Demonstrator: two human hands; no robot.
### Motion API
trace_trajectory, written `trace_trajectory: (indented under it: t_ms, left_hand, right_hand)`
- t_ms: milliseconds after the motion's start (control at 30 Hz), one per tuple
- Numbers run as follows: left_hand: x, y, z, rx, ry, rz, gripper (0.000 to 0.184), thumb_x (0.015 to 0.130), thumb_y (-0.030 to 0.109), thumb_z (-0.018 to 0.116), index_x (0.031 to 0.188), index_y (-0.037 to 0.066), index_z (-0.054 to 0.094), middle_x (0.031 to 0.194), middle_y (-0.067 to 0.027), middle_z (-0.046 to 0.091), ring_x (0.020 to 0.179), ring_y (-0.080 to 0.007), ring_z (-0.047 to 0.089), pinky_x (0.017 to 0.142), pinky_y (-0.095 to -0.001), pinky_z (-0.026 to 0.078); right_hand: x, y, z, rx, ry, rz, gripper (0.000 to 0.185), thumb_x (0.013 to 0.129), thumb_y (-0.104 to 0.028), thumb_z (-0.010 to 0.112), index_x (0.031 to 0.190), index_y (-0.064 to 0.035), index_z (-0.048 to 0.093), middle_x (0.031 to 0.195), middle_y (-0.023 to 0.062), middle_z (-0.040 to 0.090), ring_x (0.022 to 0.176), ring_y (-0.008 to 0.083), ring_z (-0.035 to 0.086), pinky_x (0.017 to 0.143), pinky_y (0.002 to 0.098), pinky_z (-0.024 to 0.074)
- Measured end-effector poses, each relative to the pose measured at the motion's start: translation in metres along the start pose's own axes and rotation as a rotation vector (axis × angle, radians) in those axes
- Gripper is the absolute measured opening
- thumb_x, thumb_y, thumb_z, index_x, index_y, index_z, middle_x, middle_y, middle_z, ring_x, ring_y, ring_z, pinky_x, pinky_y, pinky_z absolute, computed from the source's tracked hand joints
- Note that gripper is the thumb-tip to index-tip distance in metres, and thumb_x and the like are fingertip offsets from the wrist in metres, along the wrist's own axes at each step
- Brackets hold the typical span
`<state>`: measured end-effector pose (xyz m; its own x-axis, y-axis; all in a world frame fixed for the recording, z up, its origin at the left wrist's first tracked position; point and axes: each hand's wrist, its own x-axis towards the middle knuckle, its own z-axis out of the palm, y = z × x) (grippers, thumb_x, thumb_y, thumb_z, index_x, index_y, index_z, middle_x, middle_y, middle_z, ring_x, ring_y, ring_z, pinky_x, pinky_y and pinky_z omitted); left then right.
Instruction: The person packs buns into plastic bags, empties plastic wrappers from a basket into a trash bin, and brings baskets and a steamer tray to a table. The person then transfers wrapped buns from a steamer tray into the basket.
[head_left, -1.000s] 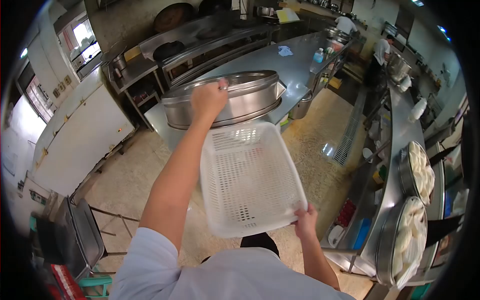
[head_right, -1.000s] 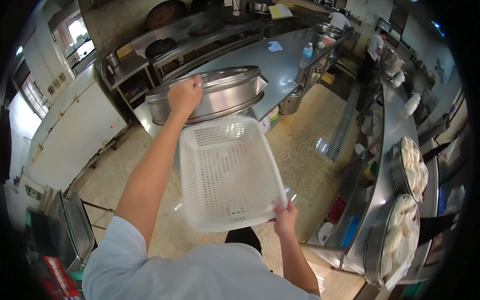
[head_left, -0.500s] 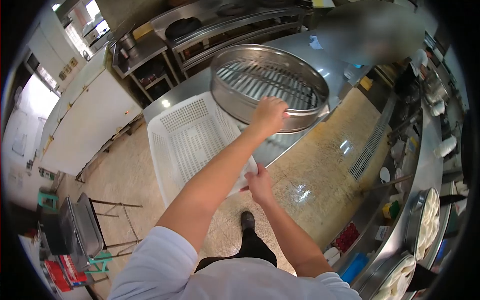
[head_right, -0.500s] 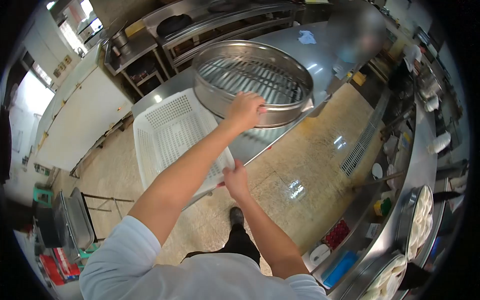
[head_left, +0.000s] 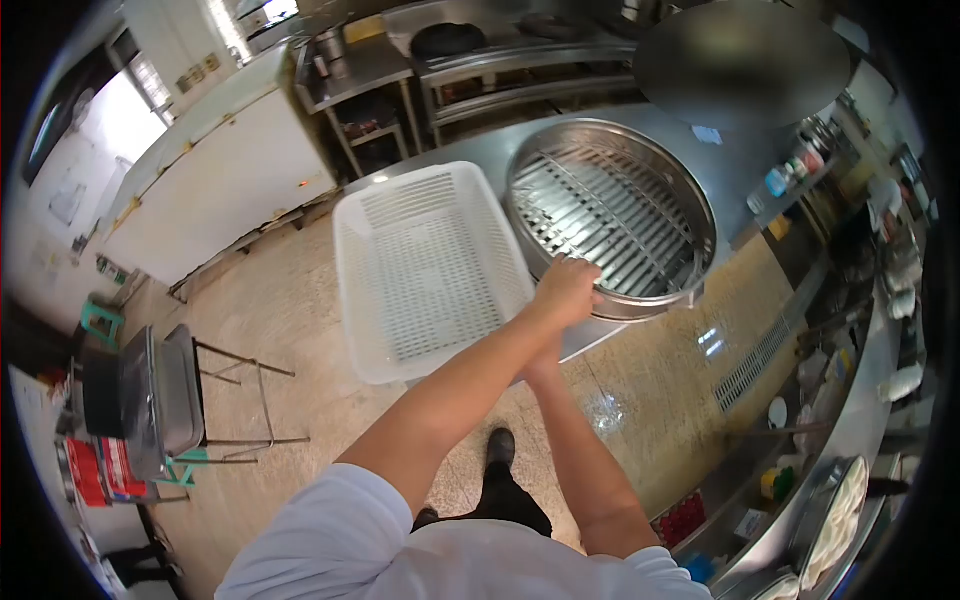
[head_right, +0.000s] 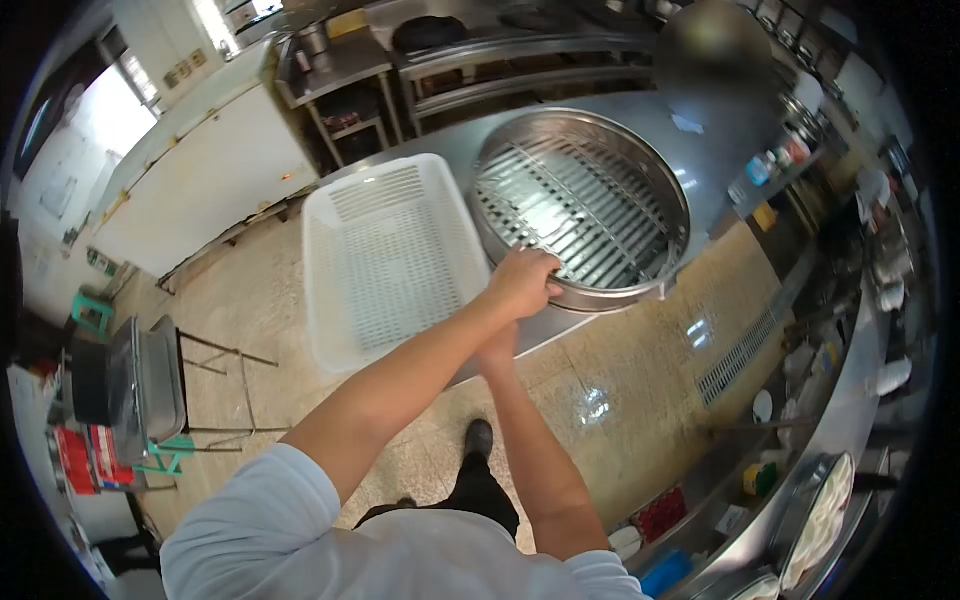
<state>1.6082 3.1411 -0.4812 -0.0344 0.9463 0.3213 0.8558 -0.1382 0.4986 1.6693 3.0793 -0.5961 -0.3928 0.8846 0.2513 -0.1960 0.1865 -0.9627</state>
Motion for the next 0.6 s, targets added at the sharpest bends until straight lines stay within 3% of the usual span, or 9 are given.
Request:
trace_trajectory:
  t_ms: [33, 100, 167, 200, 233, 300, 367, 467, 600]
  left_hand:
    - [-0.011, 0.003, -0.020, -0.066, 0.045, 0.022, 0.026, 0.085, 0.019, 0.076, 0.105, 0.004, 0.071, 0.105, -0.0142, 0.071, 0.106, -0.0350, 0.064, 0.098, -0.0459, 0.046]
    - [-0.051, 0.007, -0.069, -0.175, 0.156, 0.057, 0.031, 0.085, 0.019, 0.077, 0.110, 0.003, 0.070, 0.110, -0.0154, 0.071, 0.109, -0.0360, 0.063, 0.101, -0.0452, 0.046]
    - [-0.117, -0.001, -0.128, -0.203, 0.175, 0.055, 0.027, 0.085, 0.016, 0.076, 0.108, 0.003, 0.069, 0.116, -0.0162, 0.069, 0.111, -0.0368, 0.063, 0.101, -0.0449, 0.047]
    - [-0.158, -0.004, -0.160, -0.196, 0.175, -0.002, 0.026, 0.086, 0.016, 0.076, 0.108, 0.004, 0.069, 0.118, -0.0158, 0.068, 0.112, -0.0367, 0.062, 0.101, -0.0451, 0.047]
    - [-0.208, -0.008, -0.190, -0.190, 0.180, -0.064, 0.025, 0.086, 0.015, 0.076, 0.108, 0.005, 0.069, 0.120, -0.0154, 0.068, 0.114, -0.0365, 0.062, 0.101, -0.0453, 0.048]
    - [-0.324, -0.024, -0.231, -0.245, 0.238, -0.289, 0.024, 0.089, 0.018, 0.075, 0.109, 0.006, 0.070, 0.122, -0.0146, 0.068, 0.117, -0.0353, 0.061, 0.100, -0.0440, 0.049]
    - [-0.447, -0.028, -0.267, -0.190, 0.227, -0.569, 0.024, 0.090, 0.022, 0.075, 0.108, 0.006, 0.071, 0.118, -0.0148, 0.069, 0.114, -0.0340, 0.064, 0.098, -0.0424, 0.051]
    - [-0.636, -0.009, -0.288, -0.202, 0.423, -0.895, 0.025, 0.093, 0.026, 0.073, 0.109, 0.006, 0.073, 0.111, -0.0146, 0.073, 0.107, -0.0303, 0.068, 0.095, -0.0399, 0.053]
    - [-0.833, 0.049, -0.315, -0.282, 0.648, -1.295, 0.028, 0.095, 0.027, 0.072, 0.113, 0.006, 0.074, 0.110, -0.0145, 0.075, 0.105, -0.0262, 0.071, 0.091, -0.0375, 0.055]
  right_hand:
    - [0.007, -0.012, 0.011, 0.175, 0.092, 0.022, 0.049, 0.093, -0.029, 0.072, 0.131, -0.0035, 0.055, 0.117, 0.0098, 0.064, 0.100, 0.0194, 0.063, 0.083, 0.0341, 0.0536]
    - [-0.007, -0.075, 0.006, 0.273, 0.074, 0.419, 0.059, 0.094, -0.044, 0.069, 0.136, -0.0068, 0.051, 0.122, 0.0065, 0.062, 0.106, 0.0162, 0.062, 0.079, 0.0325, 0.0550]
    - [-0.020, -0.088, 0.002, -0.135, 0.316, 0.539, 0.052, 0.096, -0.037, 0.067, 0.132, -0.0037, 0.052, 0.118, 0.0038, 0.061, 0.089, 0.0149, 0.062, 0.069, 0.0289, 0.0521]
    - [-0.033, -0.067, -0.010, -0.207, 0.293, 0.365, 0.039, 0.097, -0.021, 0.067, 0.129, -0.0024, 0.055, 0.109, 0.0080, 0.063, 0.085, 0.0151, 0.061, 0.071, 0.0286, 0.0519]
    - [-0.048, -0.043, -0.011, -0.228, 0.340, 0.108, 0.027, 0.097, -0.015, 0.066, 0.118, -0.0012, 0.058, 0.102, 0.0065, 0.064, 0.082, 0.0134, 0.057, 0.071, 0.0272, 0.0477]
    - [-0.092, -0.097, 0.031, -0.206, 0.135, 0.215, 0.013, 0.098, -0.013, 0.064, 0.104, -0.0008, 0.061, 0.096, 0.0045, 0.063, 0.077, 0.0119, 0.055, 0.064, 0.0276, 0.0453]
    - [-0.140, -0.141, 0.102, -0.229, -0.082, 0.303, 0.014, 0.099, -0.013, 0.063, 0.090, -0.0012, 0.062, 0.093, 0.0032, 0.062, 0.075, 0.0110, 0.055, 0.060, 0.0270, 0.0440]
    - [-0.226, -0.132, 0.203, -0.164, -0.419, 0.435, 0.017, 0.100, -0.012, 0.062, 0.092, 0.0012, 0.066, 0.091, 0.0032, 0.062, 0.072, 0.0107, 0.055, 0.058, 0.0263, 0.0457]
    - [-0.372, -0.159, 0.368, -0.107, -0.970, 0.288, 0.030, 0.098, -0.013, 0.066, 0.122, 0.0029, 0.062, 0.103, 0.0078, 0.064, 0.081, 0.0130, 0.060, 0.067, 0.0277, 0.0529]
